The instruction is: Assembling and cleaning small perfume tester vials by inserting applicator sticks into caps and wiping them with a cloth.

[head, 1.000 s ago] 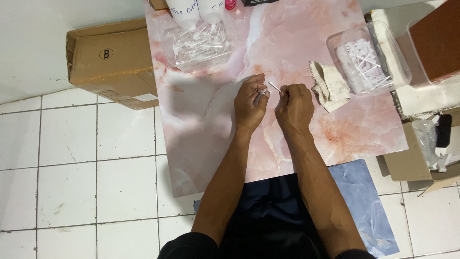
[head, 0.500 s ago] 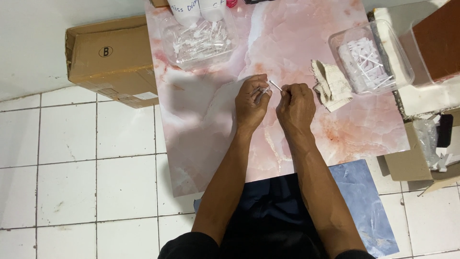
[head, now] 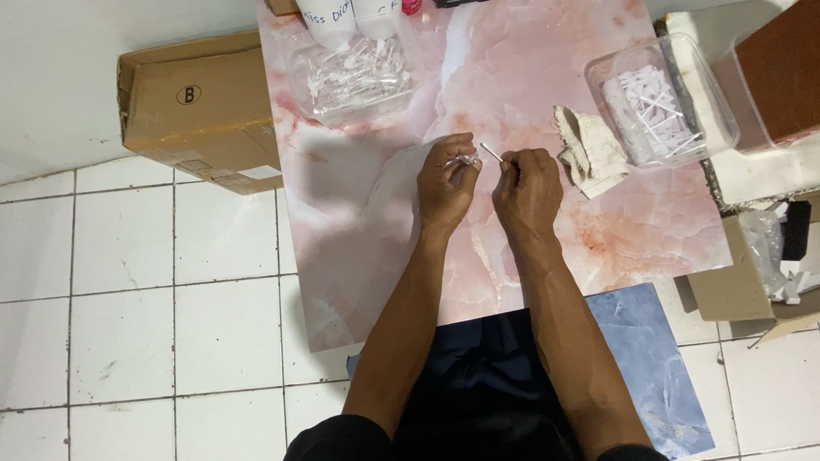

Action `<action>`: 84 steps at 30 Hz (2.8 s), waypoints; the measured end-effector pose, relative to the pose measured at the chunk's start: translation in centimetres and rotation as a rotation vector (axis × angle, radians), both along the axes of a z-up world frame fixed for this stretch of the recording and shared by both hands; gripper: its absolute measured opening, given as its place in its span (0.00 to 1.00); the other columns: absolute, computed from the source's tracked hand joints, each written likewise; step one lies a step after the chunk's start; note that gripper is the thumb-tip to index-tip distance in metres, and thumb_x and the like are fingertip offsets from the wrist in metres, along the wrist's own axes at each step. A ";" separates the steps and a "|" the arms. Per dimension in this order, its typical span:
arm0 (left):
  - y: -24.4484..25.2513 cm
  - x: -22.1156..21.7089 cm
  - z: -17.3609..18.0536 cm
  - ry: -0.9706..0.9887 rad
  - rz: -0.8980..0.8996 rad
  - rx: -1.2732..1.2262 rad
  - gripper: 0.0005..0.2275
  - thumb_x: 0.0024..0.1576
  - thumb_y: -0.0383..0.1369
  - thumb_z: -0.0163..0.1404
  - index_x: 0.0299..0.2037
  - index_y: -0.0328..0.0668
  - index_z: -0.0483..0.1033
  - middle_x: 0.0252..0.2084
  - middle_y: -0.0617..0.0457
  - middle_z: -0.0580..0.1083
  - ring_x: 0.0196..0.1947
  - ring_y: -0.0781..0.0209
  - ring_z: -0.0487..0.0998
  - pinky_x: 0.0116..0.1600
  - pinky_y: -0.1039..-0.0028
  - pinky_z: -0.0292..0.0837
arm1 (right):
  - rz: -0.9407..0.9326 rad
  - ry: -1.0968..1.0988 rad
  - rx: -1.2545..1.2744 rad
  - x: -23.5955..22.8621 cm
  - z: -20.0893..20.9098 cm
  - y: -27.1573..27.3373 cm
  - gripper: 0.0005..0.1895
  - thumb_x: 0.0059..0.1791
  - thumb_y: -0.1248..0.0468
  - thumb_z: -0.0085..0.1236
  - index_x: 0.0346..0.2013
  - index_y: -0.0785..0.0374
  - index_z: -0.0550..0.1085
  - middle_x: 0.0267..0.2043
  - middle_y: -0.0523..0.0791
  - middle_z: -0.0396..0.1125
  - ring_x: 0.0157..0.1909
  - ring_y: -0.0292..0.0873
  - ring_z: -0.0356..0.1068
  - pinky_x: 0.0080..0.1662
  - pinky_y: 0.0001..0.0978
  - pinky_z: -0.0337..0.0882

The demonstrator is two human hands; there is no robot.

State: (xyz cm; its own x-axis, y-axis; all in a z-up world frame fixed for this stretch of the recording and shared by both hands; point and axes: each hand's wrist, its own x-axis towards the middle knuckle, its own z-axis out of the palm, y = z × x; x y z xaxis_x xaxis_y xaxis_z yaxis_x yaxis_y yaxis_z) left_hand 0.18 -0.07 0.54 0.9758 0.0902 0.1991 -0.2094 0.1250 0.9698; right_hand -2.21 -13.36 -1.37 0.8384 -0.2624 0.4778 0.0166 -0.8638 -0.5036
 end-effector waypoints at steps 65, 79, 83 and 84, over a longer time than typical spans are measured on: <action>-11.9 3.7 -0.6 -0.818 0.251 0.522 0.04 0.58 0.36 0.59 0.41 0.51 0.83 0.45 0.55 0.77 0.48 0.54 0.78 0.55 0.66 0.72 | 0.129 0.052 0.275 -0.6 6.5 -24.1 0.07 0.52 0.68 0.63 0.44 0.59 0.83 0.35 0.51 0.76 0.39 0.53 0.77 0.41 0.42 0.75; -25.7 10.9 -1.1 -0.508 -0.168 1.233 0.07 0.52 0.26 0.47 0.37 0.44 0.77 0.40 0.51 0.75 0.56 0.48 0.73 0.66 0.40 0.48 | 0.043 0.435 -0.115 9.3 3.6 -25.7 0.13 0.49 0.67 0.60 0.48 0.58 0.82 0.48 0.53 0.71 0.52 0.60 0.71 0.51 0.60 0.76; -26.0 10.7 -1.3 -0.725 -0.068 1.173 0.07 0.50 0.22 0.47 0.26 0.42 0.79 0.29 0.46 0.75 0.56 0.44 0.74 0.69 0.33 0.32 | 0.022 0.410 -0.050 9.3 2.0 -26.8 0.12 0.50 0.68 0.55 0.42 0.54 0.83 0.40 0.51 0.73 0.46 0.60 0.74 0.46 0.58 0.77; -26.0 10.6 -1.1 -0.766 -0.043 1.128 0.08 0.50 0.21 0.46 0.24 0.41 0.78 0.26 0.44 0.74 0.56 0.43 0.75 0.70 0.30 0.29 | 0.033 0.394 -0.073 9.1 2.4 -26.7 0.13 0.50 0.69 0.54 0.41 0.50 0.84 0.38 0.49 0.74 0.44 0.59 0.75 0.45 0.57 0.78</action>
State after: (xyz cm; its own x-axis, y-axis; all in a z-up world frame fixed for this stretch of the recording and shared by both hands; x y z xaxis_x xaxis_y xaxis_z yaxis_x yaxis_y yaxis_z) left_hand 10.75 -26.02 -0.54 0.5866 -0.5078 0.6309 -0.7521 -0.6305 0.1918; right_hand 6.86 -40.05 1.03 0.9687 -0.2091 0.1342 -0.1369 -0.8999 -0.4140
